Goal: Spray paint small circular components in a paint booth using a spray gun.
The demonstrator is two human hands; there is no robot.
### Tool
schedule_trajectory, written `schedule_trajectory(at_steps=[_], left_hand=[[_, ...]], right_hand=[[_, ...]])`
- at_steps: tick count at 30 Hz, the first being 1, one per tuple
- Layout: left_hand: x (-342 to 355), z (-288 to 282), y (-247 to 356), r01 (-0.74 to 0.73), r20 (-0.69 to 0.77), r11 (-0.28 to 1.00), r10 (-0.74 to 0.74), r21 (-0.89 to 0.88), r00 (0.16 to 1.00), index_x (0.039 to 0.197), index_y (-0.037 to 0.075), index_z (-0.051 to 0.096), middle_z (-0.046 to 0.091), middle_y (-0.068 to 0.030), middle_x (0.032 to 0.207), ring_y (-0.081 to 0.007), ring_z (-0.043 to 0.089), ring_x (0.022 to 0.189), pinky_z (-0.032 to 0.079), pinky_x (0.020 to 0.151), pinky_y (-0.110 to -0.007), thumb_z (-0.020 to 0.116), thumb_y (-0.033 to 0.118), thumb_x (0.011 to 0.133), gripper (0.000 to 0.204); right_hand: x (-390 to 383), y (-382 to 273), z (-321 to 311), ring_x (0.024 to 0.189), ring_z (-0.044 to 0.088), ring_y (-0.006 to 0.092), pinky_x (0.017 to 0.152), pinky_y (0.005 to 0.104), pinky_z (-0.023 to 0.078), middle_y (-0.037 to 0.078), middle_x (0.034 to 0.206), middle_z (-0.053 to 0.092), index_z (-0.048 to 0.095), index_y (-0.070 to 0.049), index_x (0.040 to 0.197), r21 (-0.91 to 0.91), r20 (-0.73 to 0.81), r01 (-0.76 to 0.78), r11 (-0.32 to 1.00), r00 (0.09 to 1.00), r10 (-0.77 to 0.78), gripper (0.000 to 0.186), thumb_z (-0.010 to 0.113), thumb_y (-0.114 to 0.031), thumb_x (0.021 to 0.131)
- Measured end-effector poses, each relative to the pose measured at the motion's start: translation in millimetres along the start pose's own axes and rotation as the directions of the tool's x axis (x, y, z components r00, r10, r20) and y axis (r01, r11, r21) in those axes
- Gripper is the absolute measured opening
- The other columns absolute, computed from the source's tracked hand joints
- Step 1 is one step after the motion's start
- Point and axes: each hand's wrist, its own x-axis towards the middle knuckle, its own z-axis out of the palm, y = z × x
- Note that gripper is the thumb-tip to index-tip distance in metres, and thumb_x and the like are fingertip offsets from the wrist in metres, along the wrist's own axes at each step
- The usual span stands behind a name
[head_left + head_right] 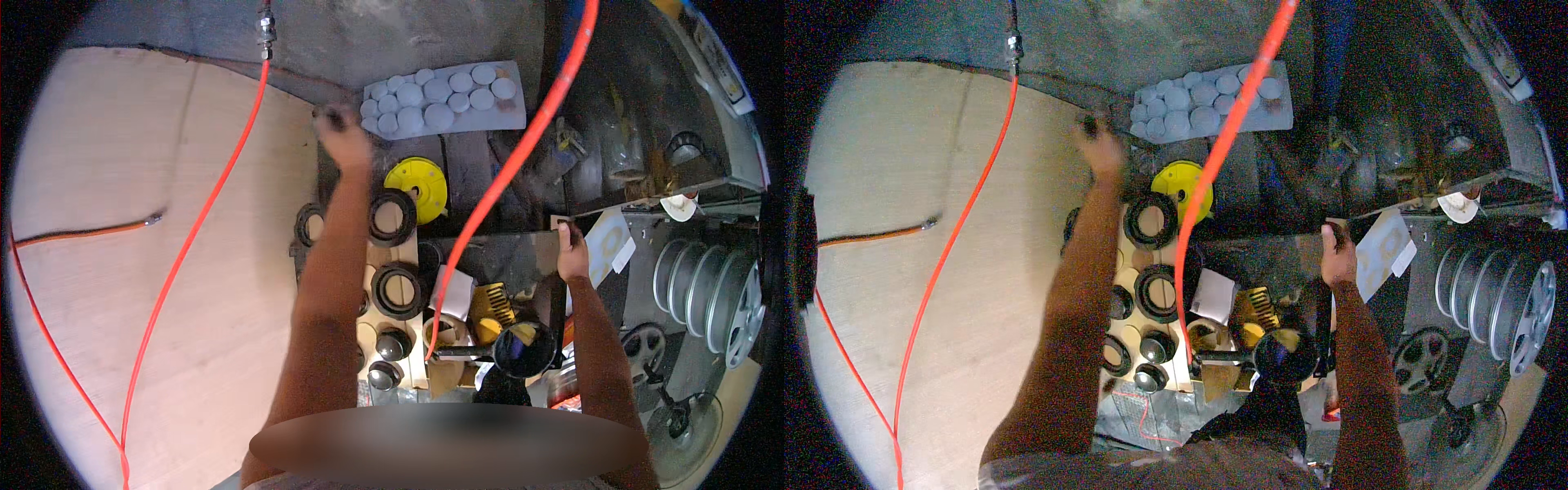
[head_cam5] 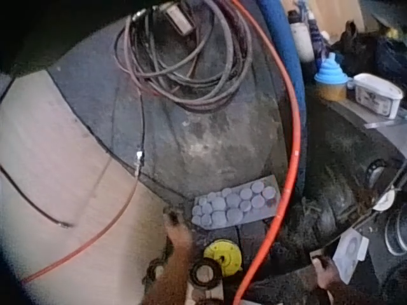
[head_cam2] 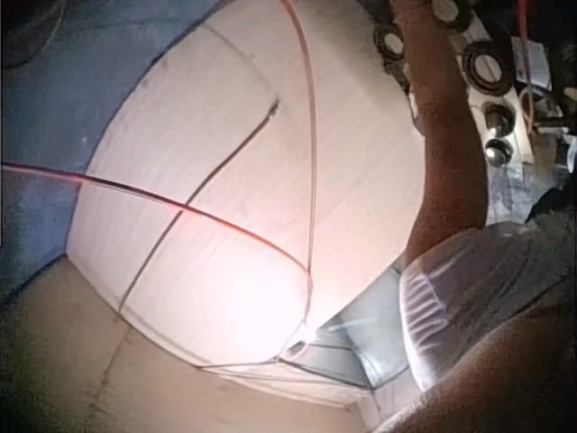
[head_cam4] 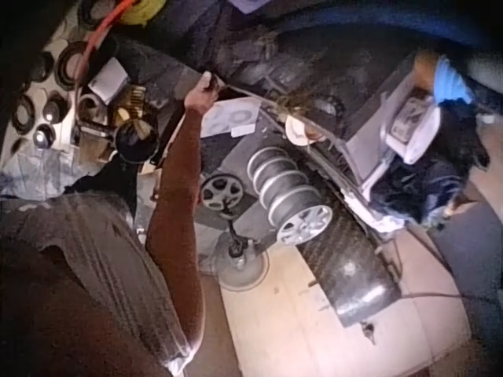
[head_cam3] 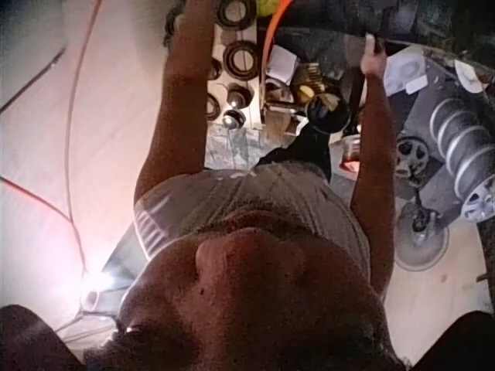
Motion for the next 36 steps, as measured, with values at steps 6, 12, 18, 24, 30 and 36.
schedule_trajectory(at_steps=[6, 12, 18, 24, 30, 36], left_hand=[[102.9, -28.5, -66.5, 0.189, -0.224, 0.885, -0.1, 0.425, 0.969, 0.134, -0.004, 0.052, 0.057, -0.0266, 0.133, -0.0434, 0.053, 0.124, 0.042, 0.105, -0.051, 0.068, 0.049, 0.09, 0.071], [101.5, -22.8, -71.4, 0.154, -0.235, 0.891, -0.055, 0.427, 0.97, 0.133, -0.003, 0.052, 0.06, -0.0246, 0.13, -0.0416, 0.057, 0.121, 0.045, 0.102, -0.049, 0.069, 0.051, 0.089, 0.071], [98.4, -13.7, -64.4, 0.162, -0.232, 0.934, -0.089, 0.318, 0.969, 0.123, -0.001, 0.057, 0.065, -0.0239, 0.117, -0.0412, 0.062, 0.109, 0.048, 0.094, -0.048, 0.069, 0.045, 0.09, 0.058], [90.8, -11.6, -56.5, 0.182, -0.23, 0.933, -0.112, 0.311, 0.967, 0.118, -0.001, 0.059, 0.067, -0.0229, 0.114, -0.0406, 0.063, 0.106, 0.049, 0.091, -0.047, 0.068, 0.039, 0.091, 0.049], [96.9, -18.4, -56.7, 0.22, -0.175, 0.924, -0.171, 0.314, 0.97, 0.118, -0.002, 0.058, 0.067, -0.0239, 0.116, -0.0417, 0.063, 0.108, 0.049, 0.092, -0.048, 0.067, 0.039, 0.092, 0.049], [99.5, -13.4, -84.9, 0.164, -0.173, 0.942, -0.117, 0.292, 0.978, 0.123, -0.001, 0.057, 0.066, -0.0245, 0.118, -0.0426, 0.062, 0.111, 0.048, 0.093, -0.048, 0.065, 0.045, 0.092, 0.056]], right_hand=[[1.1, 12.9, 14.6, 0.117, 0.062, 0.0379, 0.101, 0.0432, 0.046, 0.021, 0.122, 0.067, 0.063, -0.001, 0.126, 0.08, -0.02, 0.02, 0.997, 1.0, -0.019, 0.055, 0.054, -0.049, 0.101], [-4.4, -12.0, 18.4, 0.114, 0.06, 0.0272, 0.101, 0.0373, 0.045, 0.015, 0.12, 0.067, 0.061, 0.004, 0.124, 0.137, 0.065, -0.029, 0.99, 0.998, 0.02, 0.049, 0.052, -0.041, 0.105], [4.9, 40.6, 16.4, 0.116, 0.058, 0.0214, 0.105, 0.0324, 0.042, 0.013, 0.125, 0.066, 0.06, 0.004, 0.13, 0.261, 0.055, -0.045, 0.964, 0.998, 0.032, 0.047, 0.049, -0.036, 0.107], [-4.3, -8.0, 2.7, 0.125, 0.053, 0.0244, 0.11, 0.036, 0.038, 0.015, 0.135, 0.06, 0.054, 0.001, 0.139, 0.206, 0.077, -0.129, 0.97, 0.99, 0.115, 0.05, 0.056, -0.035, 0.104], [37.5, -122.1, 23.4, 0.119, 0.059, 0.0244, 0.106, 0.037, 0.043, 0.018, 0.133, 0.061, 0.057, 0.004, 0.134, -0.135, -0.078, 0.204, 0.97, 0.973, -0.215, 0.05, 0.071, -0.023, 0.095], [156.0, -192.9, 176.3, 0.106, 0.065, 0.0434, 0.093, 0.0461, 0.052, 0.026, 0.109, 0.067, 0.061, 0.004, 0.125, -0.14, 0.209, 0.471, 0.871, 0.874, -0.439, 0.058, 0.078, -0.035, 0.085]])
